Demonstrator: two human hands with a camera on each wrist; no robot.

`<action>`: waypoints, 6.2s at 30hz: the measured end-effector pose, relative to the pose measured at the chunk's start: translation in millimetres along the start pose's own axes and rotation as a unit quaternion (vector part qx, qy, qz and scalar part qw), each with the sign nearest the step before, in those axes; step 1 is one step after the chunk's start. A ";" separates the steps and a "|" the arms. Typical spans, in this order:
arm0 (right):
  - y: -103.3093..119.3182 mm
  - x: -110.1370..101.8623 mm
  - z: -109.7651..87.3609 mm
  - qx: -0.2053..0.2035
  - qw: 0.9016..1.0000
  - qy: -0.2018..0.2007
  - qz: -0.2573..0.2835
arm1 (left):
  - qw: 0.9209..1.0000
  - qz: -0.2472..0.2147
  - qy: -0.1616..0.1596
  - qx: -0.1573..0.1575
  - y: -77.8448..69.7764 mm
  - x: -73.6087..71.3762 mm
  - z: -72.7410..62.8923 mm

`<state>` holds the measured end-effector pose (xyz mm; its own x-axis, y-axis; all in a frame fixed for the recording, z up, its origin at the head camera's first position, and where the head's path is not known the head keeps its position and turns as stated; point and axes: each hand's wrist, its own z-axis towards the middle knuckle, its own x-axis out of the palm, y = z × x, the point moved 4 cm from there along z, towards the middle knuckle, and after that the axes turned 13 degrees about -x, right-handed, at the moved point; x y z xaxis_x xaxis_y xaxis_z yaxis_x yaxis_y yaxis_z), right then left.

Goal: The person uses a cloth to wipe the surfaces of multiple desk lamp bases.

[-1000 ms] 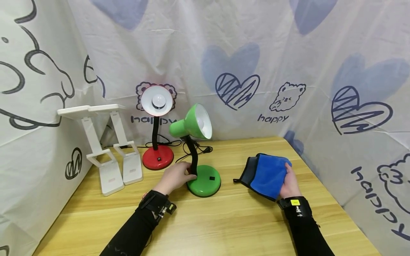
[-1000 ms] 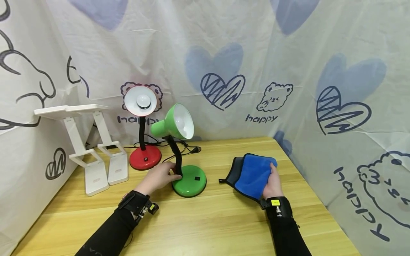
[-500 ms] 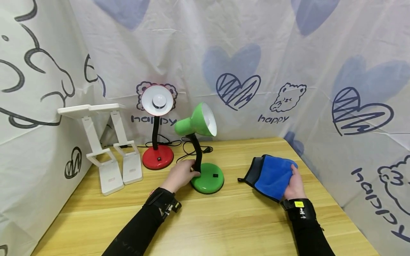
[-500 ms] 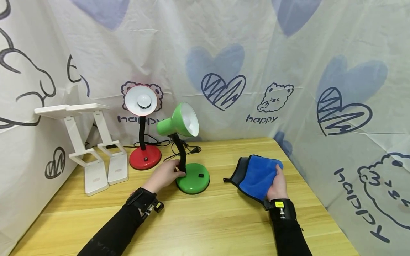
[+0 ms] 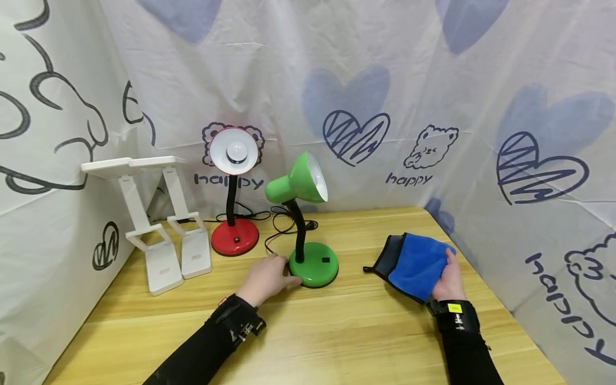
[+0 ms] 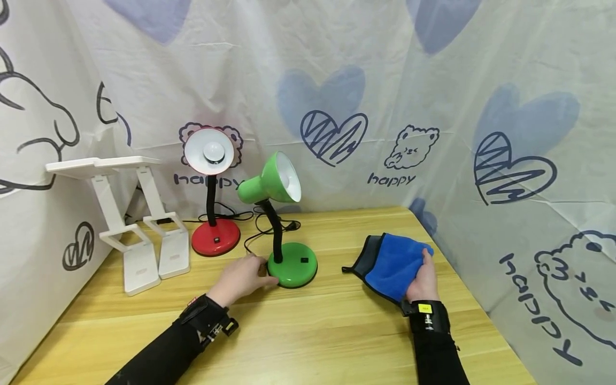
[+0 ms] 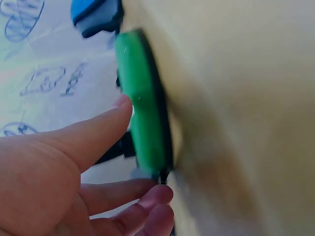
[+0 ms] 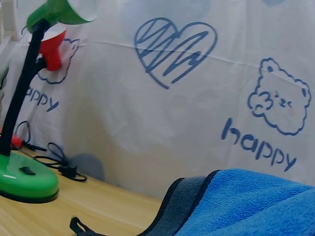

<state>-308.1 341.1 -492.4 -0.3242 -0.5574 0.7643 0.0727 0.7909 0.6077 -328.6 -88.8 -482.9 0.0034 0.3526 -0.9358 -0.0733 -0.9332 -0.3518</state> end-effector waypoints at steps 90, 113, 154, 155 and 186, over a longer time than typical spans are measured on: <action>15.0 -30.1 1.6 -0.078 0.991 -0.078 0.078 | 0.988 -0.140 -0.056 -0.025 35.5 -78.6 50.1; 13.8 -28.7 0.5 -0.092 0.989 -0.079 0.085 | 0.985 0.011 -0.012 -0.172 120.7 -69.8 91.2; 15.9 -24.3 -5.2 -0.098 0.992 -0.067 0.044 | 0.993 -0.021 -0.039 -0.105 44.5 -34.4 21.1; 16.0 -24.0 -5.3 -0.099 0.992 -0.067 0.043 | 0.994 -0.020 -0.038 -0.098 39.2 -33.7 18.9; 16.4 -21.9 -3.3 -0.112 0.990 -0.073 0.042 | 0.998 -0.047 0.037 -0.024 -29.7 -2.9 20.6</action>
<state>-296.7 365.4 -498.5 -0.4394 -0.4363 0.7852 0.3077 0.7481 0.5879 -347.0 -60.6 -469.3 0.0819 0.4350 -0.8967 -0.0205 -0.8988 -0.4379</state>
